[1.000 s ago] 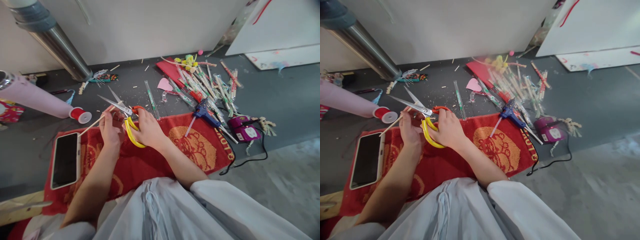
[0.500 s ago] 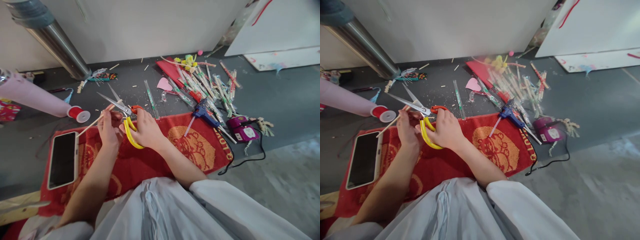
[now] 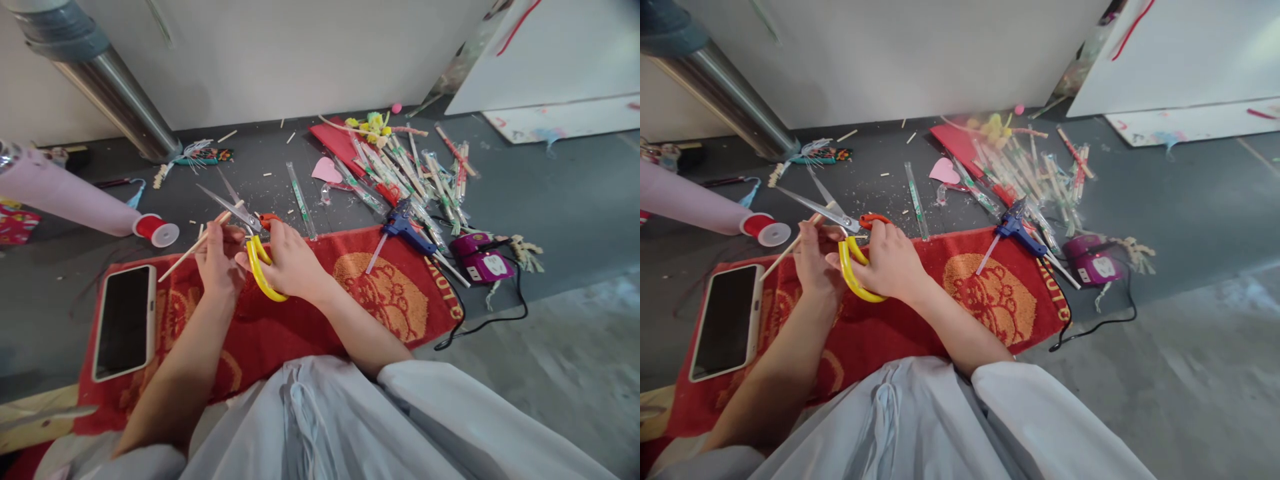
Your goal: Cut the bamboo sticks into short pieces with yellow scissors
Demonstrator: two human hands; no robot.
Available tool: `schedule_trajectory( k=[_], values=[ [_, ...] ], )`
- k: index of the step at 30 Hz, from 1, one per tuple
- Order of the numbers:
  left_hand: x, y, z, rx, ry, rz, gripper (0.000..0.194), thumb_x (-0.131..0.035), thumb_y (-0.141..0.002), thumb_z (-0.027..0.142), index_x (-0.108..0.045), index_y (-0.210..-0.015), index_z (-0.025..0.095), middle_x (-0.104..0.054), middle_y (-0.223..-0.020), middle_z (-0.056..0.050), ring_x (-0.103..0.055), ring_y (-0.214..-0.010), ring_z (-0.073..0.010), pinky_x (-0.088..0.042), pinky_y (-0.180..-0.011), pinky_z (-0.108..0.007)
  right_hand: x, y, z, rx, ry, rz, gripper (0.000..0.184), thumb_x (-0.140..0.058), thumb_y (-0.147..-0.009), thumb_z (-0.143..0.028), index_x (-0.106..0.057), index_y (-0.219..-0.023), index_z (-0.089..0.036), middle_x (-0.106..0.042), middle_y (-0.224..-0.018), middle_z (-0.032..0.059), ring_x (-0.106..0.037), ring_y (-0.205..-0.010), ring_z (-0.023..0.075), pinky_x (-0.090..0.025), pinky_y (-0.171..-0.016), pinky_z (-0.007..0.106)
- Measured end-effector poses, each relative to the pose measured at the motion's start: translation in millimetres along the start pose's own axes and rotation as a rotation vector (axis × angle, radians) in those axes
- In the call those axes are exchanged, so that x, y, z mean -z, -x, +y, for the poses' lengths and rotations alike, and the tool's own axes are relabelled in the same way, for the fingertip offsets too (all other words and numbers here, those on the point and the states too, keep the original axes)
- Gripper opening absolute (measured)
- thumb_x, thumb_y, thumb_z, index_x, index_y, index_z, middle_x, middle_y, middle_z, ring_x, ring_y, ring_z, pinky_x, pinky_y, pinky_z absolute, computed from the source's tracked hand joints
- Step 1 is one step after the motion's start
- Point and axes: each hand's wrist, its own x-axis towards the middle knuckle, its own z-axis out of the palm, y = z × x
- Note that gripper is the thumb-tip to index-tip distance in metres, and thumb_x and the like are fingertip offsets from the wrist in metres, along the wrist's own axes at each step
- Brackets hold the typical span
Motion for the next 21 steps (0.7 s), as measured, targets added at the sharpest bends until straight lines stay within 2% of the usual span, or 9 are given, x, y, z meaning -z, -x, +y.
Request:
schedule_trajectory(
  k=[5,11,17,19,21],
  values=[
    [-0.8,-1.3,0.6,0.014,-0.007,0.023,0.029,-0.070,-0.078,0.043,-0.070,-0.076,0.014,-0.058,-0.050,0.001,-0.052,-0.045,-0.0056,-0.041,-0.043,-0.014,2.4,-0.9,-3.0,-0.061,0.022,-0.049,0.067,-0.047,-0.087,-0.061,-0.045,-0.124,-0.005,-0.062,-0.112,0.0189,-0.057,-0.112,0.0294,-0.043,-0.097,0.040],
    [2.2,-3.5,-1.9,-0.004,-0.028,0.010,0.043,-0.082,-0.058,0.053,-0.073,-0.078,0.016,-0.060,-0.050,0.000,-0.052,-0.046,-0.0077,-0.041,-0.042,-0.016,5.1,-2.9,-7.6,-0.137,0.035,-0.109,0.060,-0.046,-0.089,-0.059,-0.047,-0.119,-0.007,-0.065,-0.109,0.0180,-0.061,-0.107,0.0278,-0.045,-0.091,0.037],
    [2.5,-4.3,-4.5,-0.013,-0.049,0.023,0.045,-0.082,-0.057,0.055,-0.073,-0.076,0.015,-0.059,-0.049,0.000,-0.054,-0.048,-0.0087,-0.043,-0.046,-0.018,9.9,-3.9,-9.7,-0.224,0.042,-0.159,0.059,-0.045,-0.088,-0.063,-0.050,-0.113,-0.010,-0.068,-0.105,0.0166,-0.065,-0.102,0.0282,-0.046,-0.084,0.035],
    [1.9,-3.5,-5.9,-0.020,-0.045,-0.008,0.043,-0.082,-0.059,0.054,-0.073,-0.078,0.016,-0.061,-0.053,0.001,-0.054,-0.050,-0.0079,-0.045,-0.050,-0.018,11.0,-4.3,-9.2,-0.247,0.025,-0.165,0.058,-0.044,-0.087,-0.065,-0.050,-0.112,-0.012,-0.068,-0.106,0.0161,-0.066,-0.101,0.0284,-0.047,-0.083,0.035],
    [1.5,-1.6,-8.3,-0.057,-0.039,-0.089,0.042,-0.080,-0.063,0.053,-0.074,-0.086,0.018,-0.067,-0.069,-0.001,-0.060,-0.062,-0.0083,-0.049,-0.059,-0.018,11.7,-5.0,-8.0,-0.268,0.003,-0.163,0.058,-0.042,-0.087,-0.067,-0.051,-0.110,-0.015,-0.069,-0.107,0.0153,-0.066,-0.099,0.0286,-0.047,-0.080,0.035]
  ],
)
